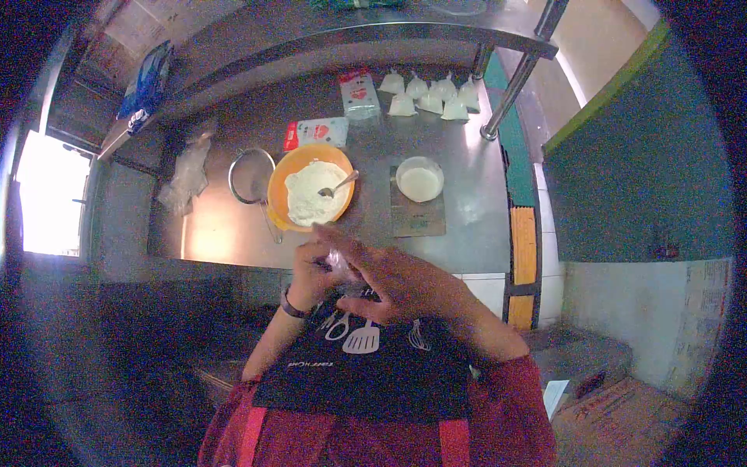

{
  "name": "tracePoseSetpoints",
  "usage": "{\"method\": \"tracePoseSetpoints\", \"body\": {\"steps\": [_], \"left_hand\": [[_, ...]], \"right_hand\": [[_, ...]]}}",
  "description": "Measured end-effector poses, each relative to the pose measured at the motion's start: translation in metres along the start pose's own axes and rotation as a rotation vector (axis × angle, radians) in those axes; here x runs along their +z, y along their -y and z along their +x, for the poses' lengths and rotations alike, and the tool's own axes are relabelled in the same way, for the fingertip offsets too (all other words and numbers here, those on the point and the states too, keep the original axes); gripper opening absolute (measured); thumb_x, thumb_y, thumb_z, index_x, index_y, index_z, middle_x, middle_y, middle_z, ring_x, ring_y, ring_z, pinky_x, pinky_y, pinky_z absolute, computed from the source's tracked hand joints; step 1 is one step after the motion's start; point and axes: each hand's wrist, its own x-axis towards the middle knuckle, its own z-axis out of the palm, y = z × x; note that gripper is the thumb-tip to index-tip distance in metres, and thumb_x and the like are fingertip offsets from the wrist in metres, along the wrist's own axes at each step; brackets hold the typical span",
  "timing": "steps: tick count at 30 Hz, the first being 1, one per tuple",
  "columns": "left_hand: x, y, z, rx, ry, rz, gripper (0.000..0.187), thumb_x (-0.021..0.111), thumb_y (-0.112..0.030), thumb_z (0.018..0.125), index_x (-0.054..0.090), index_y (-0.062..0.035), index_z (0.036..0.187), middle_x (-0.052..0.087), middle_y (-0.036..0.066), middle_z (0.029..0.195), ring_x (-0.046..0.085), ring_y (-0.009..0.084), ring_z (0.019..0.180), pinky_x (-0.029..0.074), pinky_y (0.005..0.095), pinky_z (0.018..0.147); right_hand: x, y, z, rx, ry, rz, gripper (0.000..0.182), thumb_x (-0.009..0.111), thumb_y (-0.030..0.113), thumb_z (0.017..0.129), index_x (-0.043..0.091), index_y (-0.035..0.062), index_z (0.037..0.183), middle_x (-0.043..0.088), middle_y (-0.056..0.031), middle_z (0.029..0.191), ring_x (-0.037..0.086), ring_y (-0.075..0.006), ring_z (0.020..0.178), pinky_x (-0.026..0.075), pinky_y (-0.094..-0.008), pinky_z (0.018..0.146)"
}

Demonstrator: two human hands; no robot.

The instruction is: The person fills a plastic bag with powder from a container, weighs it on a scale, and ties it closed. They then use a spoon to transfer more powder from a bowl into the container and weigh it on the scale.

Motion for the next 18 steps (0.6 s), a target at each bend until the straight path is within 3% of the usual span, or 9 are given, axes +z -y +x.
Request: {"method": "tracePoseSetpoints", "body": {"steps": [2,5,8,9,11,12,15,16,18], "left_hand": [[-0.001,0.017,0.002,0.153,-0.022,-0.038,0.036,0.085,-0.011,0.061,0.073,-0.0021,0.093,0.063,0.005,0.090,0.060,0.0175,0.086,0.048,0.0305,0.078],[-0.003,0.002,0.002,-0.004,-0.069,-0.173,0.041,0.087,-0.014,0.060,0.073,-0.0020,0.096,0.061,0.004,0.091,0.059,0.0172,0.085,0.047,0.0307,0.076],[-0.013,-0.008,0.005,0.027,-0.052,-0.314,0.047,0.090,-0.018,0.058,0.074,-0.0021,0.099,0.060,0.004,0.092,0.058,0.0167,0.084,0.047,0.0297,0.074],[-0.018,-0.012,0.007,0.033,-0.059,-0.308,0.047,0.090,-0.018,0.058,0.074,-0.0021,0.099,0.060,0.004,0.092,0.058,0.0167,0.084,0.047,0.0297,0.074],[-0.027,-0.023,0.008,0.171,0.063,-0.450,0.051,0.091,-0.022,0.056,0.074,-0.0023,0.101,0.059,0.005,0.092,0.057,0.0166,0.084,0.046,0.0287,0.072],[-0.026,-0.045,0.014,0.253,0.040,-0.440,0.014,0.076,-0.008,0.076,0.072,-0.0087,0.090,0.059,0.009,0.085,0.056,0.0215,0.075,0.043,0.0301,0.060],[-0.036,-0.085,0.022,0.317,0.089,-0.427,0.012,0.075,-0.010,0.078,0.064,-0.0087,0.083,0.062,0.012,0.086,0.058,0.0238,0.074,0.045,0.0312,0.060],[-0.046,-0.097,0.026,0.397,0.159,-0.254,0.018,0.072,-0.011,0.082,0.054,-0.0095,0.079,0.065,0.016,0.090,0.060,0.0264,0.075,0.047,0.0343,0.062],[-0.047,-0.110,0.032,0.409,0.148,-0.239,0.018,0.073,-0.014,0.082,0.055,-0.0111,0.079,0.066,0.015,0.091,0.061,0.0274,0.076,0.048,0.0359,0.063]], "right_hand": [[0.001,-0.007,0.004,-0.156,-0.088,-0.067,0.077,0.073,0.017,0.080,0.032,0.0029,0.144,0.066,-0.0210,0.106,0.068,-0.0342,0.089,0.054,-0.0402,0.076],[-0.007,-0.013,0.003,-0.434,-0.334,-0.209,0.056,0.072,0.018,0.081,0.049,-0.0010,0.129,0.068,-0.0167,0.103,0.069,-0.0298,0.087,0.054,-0.0362,0.075],[-0.029,-0.010,-0.013,-0.456,-0.457,-0.421,0.038,0.069,0.016,0.084,0.057,0.0004,0.116,0.069,-0.0157,0.098,0.068,-0.0263,0.077,0.054,-0.0343,0.070],[-0.029,-0.017,-0.015,-0.467,-0.454,-0.422,0.038,0.069,0.016,0.084,0.057,0.0004,0.116,0.069,-0.0157,0.098,0.068,-0.0263,0.077,0.054,-0.0343,0.070],[-0.020,-0.041,-0.021,-0.539,-0.793,-0.166,0.035,0.066,0.012,0.084,0.056,-0.0003,0.116,0.067,-0.0162,0.089,0.063,-0.0232,0.069,0.053,-0.0341,0.064],[-0.019,-0.049,-0.023,-0.547,-0.772,-0.156,0.035,0.066,0.012,0.084,0.056,-0.0003,0.116,0.067,-0.0162,0.089,0.063,-0.0232,0.069,0.053,-0.0341,0.064],[-0.015,-0.072,-0.032,-0.519,-0.898,-0.041,0.032,0.064,0.007,0.083,0.055,-0.0018,0.113,0.066,-0.0170,0.085,0.060,-0.0216,0.067,0.052,-0.0344,0.060],[-0.014,-0.079,-0.034,-0.458,-0.953,-0.101,0.032,0.068,0.006,0.081,0.056,-0.0017,0.109,0.067,-0.0145,0.082,0.063,-0.0215,0.066,0.051,-0.0353,0.066],[-0.009,-0.086,-0.036,-0.382,-1.019,-0.092,0.031,0.071,0.001,0.078,0.057,-0.0019,0.106,0.067,-0.0118,0.078,0.065,-0.0207,0.067,0.051,-0.0364,0.072]]}}
